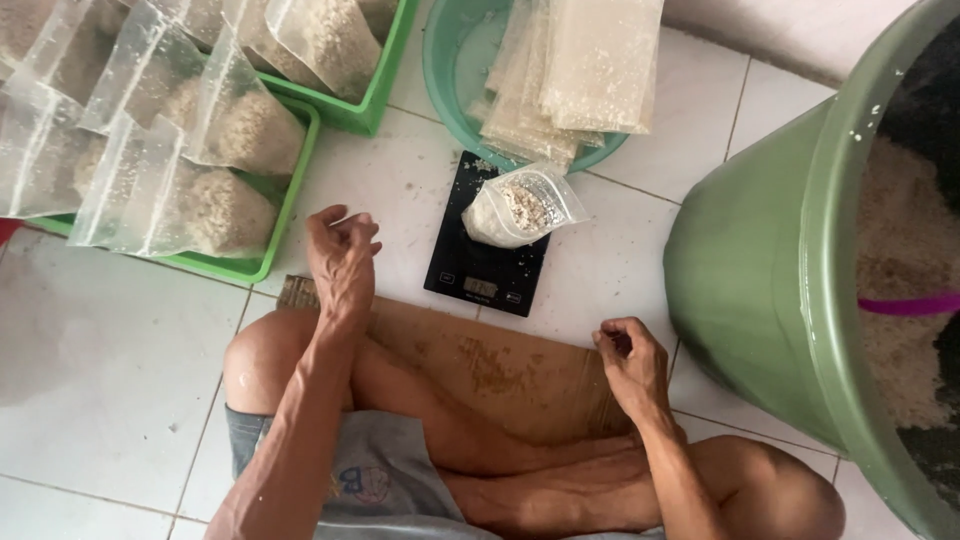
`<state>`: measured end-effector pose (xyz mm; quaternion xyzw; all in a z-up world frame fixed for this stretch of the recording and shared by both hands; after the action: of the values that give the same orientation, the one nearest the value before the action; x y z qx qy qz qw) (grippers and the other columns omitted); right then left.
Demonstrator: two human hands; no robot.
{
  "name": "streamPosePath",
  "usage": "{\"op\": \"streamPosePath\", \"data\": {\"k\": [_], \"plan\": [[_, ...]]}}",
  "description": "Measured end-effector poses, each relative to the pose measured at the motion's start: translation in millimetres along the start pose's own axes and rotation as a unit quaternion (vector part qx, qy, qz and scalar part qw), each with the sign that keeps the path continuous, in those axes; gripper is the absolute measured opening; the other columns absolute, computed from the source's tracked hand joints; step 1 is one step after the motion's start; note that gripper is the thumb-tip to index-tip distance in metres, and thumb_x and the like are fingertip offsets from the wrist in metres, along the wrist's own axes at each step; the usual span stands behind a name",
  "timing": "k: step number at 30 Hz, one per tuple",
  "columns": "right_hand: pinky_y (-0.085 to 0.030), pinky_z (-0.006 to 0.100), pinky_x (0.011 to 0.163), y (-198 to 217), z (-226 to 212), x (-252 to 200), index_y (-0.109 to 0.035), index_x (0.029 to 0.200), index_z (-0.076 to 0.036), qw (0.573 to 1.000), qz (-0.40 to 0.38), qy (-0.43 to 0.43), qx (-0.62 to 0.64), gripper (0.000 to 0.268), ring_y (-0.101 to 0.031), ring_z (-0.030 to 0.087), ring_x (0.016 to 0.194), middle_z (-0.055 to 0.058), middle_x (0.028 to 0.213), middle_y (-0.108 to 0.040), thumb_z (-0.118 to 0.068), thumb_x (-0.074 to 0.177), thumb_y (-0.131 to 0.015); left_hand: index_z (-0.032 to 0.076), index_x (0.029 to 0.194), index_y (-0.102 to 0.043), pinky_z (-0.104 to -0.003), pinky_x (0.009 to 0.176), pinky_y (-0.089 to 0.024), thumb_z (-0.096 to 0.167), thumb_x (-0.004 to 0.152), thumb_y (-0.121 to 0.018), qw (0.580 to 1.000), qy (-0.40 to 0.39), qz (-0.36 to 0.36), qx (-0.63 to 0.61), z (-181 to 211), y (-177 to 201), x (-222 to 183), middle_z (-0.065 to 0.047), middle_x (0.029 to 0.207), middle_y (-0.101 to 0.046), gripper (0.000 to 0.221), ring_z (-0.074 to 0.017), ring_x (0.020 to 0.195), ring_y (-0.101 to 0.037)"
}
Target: The person scoops a grain-like substance from a large green basin into small clear plastic bags using a pink plastic scoop. They weigh each filled bag on a digital scale, seal it, and place it into a green tray with other finished packages.
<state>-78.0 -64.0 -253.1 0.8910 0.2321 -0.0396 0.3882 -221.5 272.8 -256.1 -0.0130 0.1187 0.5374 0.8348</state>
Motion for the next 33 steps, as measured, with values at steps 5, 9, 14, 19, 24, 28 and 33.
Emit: {"op": "streamPosePath", "data": {"k": [5, 9, 14, 19, 24, 28, 33], "plan": [[-0.054, 0.034, 0.069, -4, -6, 3, -0.071, 0.095, -0.006, 0.999, 0.043, 0.012, 0.008, 0.008, -0.068, 0.025, 0.078, 0.014, 0.085, -0.07, -0.011, 0.089, -0.072, -0.004, 0.126, -0.042, -0.039, 0.077, -0.059, 0.008, 0.101, -0.057, 0.969, -0.231, 0.029, 0.083, 15, -15, -11, -0.023, 0.103, -0.063, 0.032, -0.0327, 0.092, -0.069], [-0.054, 0.031, 0.066, -9, -7, 8, -0.071, 0.092, -0.007, 0.997, 0.064, 0.05, 0.014, 0.004, -0.068, 0.023, 0.073, 0.011, 0.083, -0.07, -0.01, 0.089, -0.072, -0.003, 0.129, -0.045, -0.04, 0.081, -0.058, -0.001, 0.098, -0.058, 0.918, -0.369, 0.002, 0.144, 19, -28, -18, -0.016, 0.104, -0.064, 0.034, -0.0328, 0.091, -0.07], [-0.054, 0.029, 0.063, -14, -4, 13, -0.071, 0.092, -0.008, 0.996, 0.067, 0.061, 0.027, 0.003, -0.067, 0.02, 0.069, 0.009, 0.082, -0.07, -0.009, 0.089, -0.072, -0.002, 0.127, -0.048, -0.039, 0.079, -0.058, 0.001, 0.098, -0.058, 0.911, -0.38, -0.008, 0.162, 16, -34, -19, -0.013, 0.102, -0.065, 0.03, -0.0311, 0.088, -0.07], [-0.052, 0.03, 0.061, -16, -7, 14, -0.07, 0.087, -0.006, 0.993, 0.07, 0.089, 0.038, 0.003, -0.065, 0.021, 0.066, 0.01, 0.078, -0.067, -0.007, 0.088, -0.072, 0.0, 0.123, -0.049, -0.04, 0.076, -0.058, 0.002, 0.1, -0.058, 0.92, -0.353, 0.003, 0.168, 13, -36, -17, -0.013, 0.098, -0.065, 0.025, -0.0314, 0.085, -0.069], [-0.05, 0.03, 0.053, -19, 9, 13, -0.068, 0.069, -0.007, 0.993, 0.034, 0.11, 0.038, 0.026, -0.064, 0.02, 0.058, 0.008, 0.065, -0.063, -0.019, 0.09, -0.075, -0.001, 0.118, -0.05, -0.044, 0.069, -0.056, 0.007, 0.1, -0.058, 0.946, -0.279, 0.008, 0.162, 0, -32, -9, -0.016, 0.093, -0.067, 0.021, -0.033, 0.08, -0.069], [-0.051, 0.035, 0.057, -14, -6, 2, -0.066, 0.076, -0.004, 0.992, 0.047, 0.119, 0.018, 0.024, -0.064, 0.024, 0.063, 0.012, 0.068, -0.062, -0.015, 0.098, -0.063, -0.001, 0.116, -0.051, -0.042, 0.07, -0.056, 0.006, 0.1, -0.058, 0.952, -0.268, 0.006, 0.148, -5, -29, -9, -0.016, 0.092, -0.067, 0.019, -0.0319, 0.08, -0.069], [-0.059, 0.038, 0.072, 6, -34, -24, -0.055, 0.125, 0.004, 0.984, 0.062, 0.166, 0.012, 0.042, -0.068, 0.034, 0.092, 0.022, 0.118, -0.058, -0.001, 0.085, -0.068, -0.001, 0.117, -0.051, -0.043, 0.071, -0.056, 0.005, 0.1, -0.058, 0.949, -0.281, 0.007, 0.14, 5, -26, -19, -0.018, 0.093, -0.068, 0.02, -0.0333, 0.08, -0.069]]}}
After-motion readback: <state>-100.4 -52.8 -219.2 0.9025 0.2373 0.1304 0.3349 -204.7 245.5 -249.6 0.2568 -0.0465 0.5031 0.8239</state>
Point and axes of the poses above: each hand's wrist, its own x-axis towards the middle knuckle, its own y-axis out of the back of the hand, z = x × y, the point moved 1 cm from there along x, towards the middle knuckle
